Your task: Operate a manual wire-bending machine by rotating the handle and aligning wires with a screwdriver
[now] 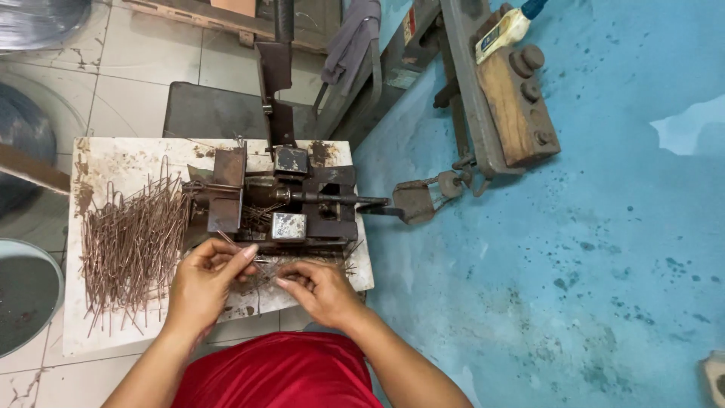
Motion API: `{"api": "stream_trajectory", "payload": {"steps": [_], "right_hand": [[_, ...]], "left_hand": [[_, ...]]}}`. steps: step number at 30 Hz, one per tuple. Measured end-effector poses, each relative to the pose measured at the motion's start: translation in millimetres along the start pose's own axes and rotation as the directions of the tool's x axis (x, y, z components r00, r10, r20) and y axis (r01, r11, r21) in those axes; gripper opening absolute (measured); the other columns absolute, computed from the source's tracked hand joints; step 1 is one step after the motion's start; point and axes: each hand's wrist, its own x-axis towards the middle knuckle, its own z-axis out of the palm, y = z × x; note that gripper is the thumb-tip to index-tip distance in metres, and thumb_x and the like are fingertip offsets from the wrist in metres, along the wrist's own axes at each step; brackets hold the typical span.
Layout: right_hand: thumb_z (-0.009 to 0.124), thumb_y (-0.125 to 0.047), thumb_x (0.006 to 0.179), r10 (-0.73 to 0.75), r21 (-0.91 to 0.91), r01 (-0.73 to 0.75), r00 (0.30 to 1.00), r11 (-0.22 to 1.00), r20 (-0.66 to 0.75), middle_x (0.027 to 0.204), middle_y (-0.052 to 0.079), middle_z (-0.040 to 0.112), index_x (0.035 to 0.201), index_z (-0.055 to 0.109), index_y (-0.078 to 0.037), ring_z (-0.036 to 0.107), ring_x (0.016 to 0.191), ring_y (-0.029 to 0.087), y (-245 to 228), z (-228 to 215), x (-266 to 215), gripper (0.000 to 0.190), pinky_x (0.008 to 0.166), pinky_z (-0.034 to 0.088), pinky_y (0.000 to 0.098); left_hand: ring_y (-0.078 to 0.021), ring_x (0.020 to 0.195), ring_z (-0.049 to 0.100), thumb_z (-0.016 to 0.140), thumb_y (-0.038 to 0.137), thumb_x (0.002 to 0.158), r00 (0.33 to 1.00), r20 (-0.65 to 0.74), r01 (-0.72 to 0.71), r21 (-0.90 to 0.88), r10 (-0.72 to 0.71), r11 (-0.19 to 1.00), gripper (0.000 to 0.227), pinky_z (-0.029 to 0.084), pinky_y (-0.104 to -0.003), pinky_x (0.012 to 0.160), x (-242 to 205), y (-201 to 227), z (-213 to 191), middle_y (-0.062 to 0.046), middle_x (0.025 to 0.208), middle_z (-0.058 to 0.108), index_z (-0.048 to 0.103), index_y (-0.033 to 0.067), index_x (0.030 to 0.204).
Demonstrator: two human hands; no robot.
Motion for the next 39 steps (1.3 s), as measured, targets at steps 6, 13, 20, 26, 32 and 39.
{"api": "stream_trajectory", "payload": {"steps": [6,13,20,26,32,39], "right_hand": [[0.072,-0.017,0.091,-0.112,-0.089,0.107,0.992,0.990,-0.060,0.071,0.014,0.065,0.098,0.074,-0.005,0.062,0.058,0.027,-25.6,-32.3,-4.3,0.014,0.055,0.051,0.0365],[0.070,-0.015,0.090,-0.135,-0.142,0.115,0.981,0.983,-0.142,0.074,0.016,0.067,0.095,0.073,-0.005,0.066,0.064,0.033,-30.2,-49.5,4.8,0.011,0.059,0.053,0.0419],[0.070,-0.012,0.089,-0.198,-0.270,0.131,0.950,0.954,-0.240,0.075,0.012,0.068,0.093,0.072,-0.007,0.067,0.067,0.030,-24.2,-85.4,49.9,0.007,0.062,0.054,0.0385],[0.069,-0.014,0.088,-0.184,-0.332,0.115,0.965,0.936,-0.185,0.077,0.013,0.068,0.094,0.072,-0.007,0.068,0.068,0.031,-13.2,-85.6,83.7,0.009,0.063,0.054,0.0403],[0.068,-0.015,0.088,-0.143,-0.297,0.105,0.984,0.949,-0.109,0.076,0.016,0.067,0.091,0.072,-0.005,0.068,0.068,0.035,-24.7,-69.7,99.3,0.011,0.063,0.055,0.0416],[0.068,-0.018,0.087,-0.078,-0.273,0.045,0.991,0.961,-0.108,0.077,0.013,0.068,0.092,0.073,-0.008,0.069,0.070,0.031,-15.2,-63.1,100.8,0.013,0.065,0.055,0.0392]], "left_hand": [[-0.0219,0.068,0.073,0.080,0.009,0.088,0.998,-0.053,-0.026,-0.182,0.017,0.983,0.022,0.061,-0.026,0.062,11.3,-6.0,21.0,-0.019,0.081,0.072,0.063,-0.0031,0.093],[-0.0164,0.063,0.073,0.080,0.017,0.090,0.995,-0.102,-0.009,-0.294,-0.021,0.956,0.025,0.061,-0.022,0.059,16.8,16.7,41.3,-0.014,0.077,0.072,0.060,0.0026,0.091],[-0.0225,0.079,0.075,0.075,0.022,0.094,0.996,-0.063,0.044,-0.265,-0.063,0.963,0.030,0.062,-0.031,0.072,5.0,48.0,41.5,-0.018,0.090,0.072,0.059,-0.0023,0.101],[-0.0268,0.084,0.073,0.077,0.030,0.093,0.928,0.022,-0.320,0.559,0.373,0.765,0.043,0.058,-0.038,0.071,25.8,29.7,3.2,-0.016,0.097,0.071,0.065,0.0092,0.128],[-0.0317,0.092,0.068,0.051,0.051,0.100,0.804,0.325,-0.452,0.878,0.498,0.157,0.058,0.049,-0.047,0.080,36.1,34.4,-8.8,-0.010,0.100,0.064,0.052,0.0243,0.151],[-0.0240,0.090,0.064,0.037,0.061,0.099,0.786,0.453,-0.426,0.890,0.420,-0.162,0.058,0.044,-0.044,0.085,50.1,28.9,-9.5,-0.002,0.100,0.060,0.050,0.0338,0.149]]}}
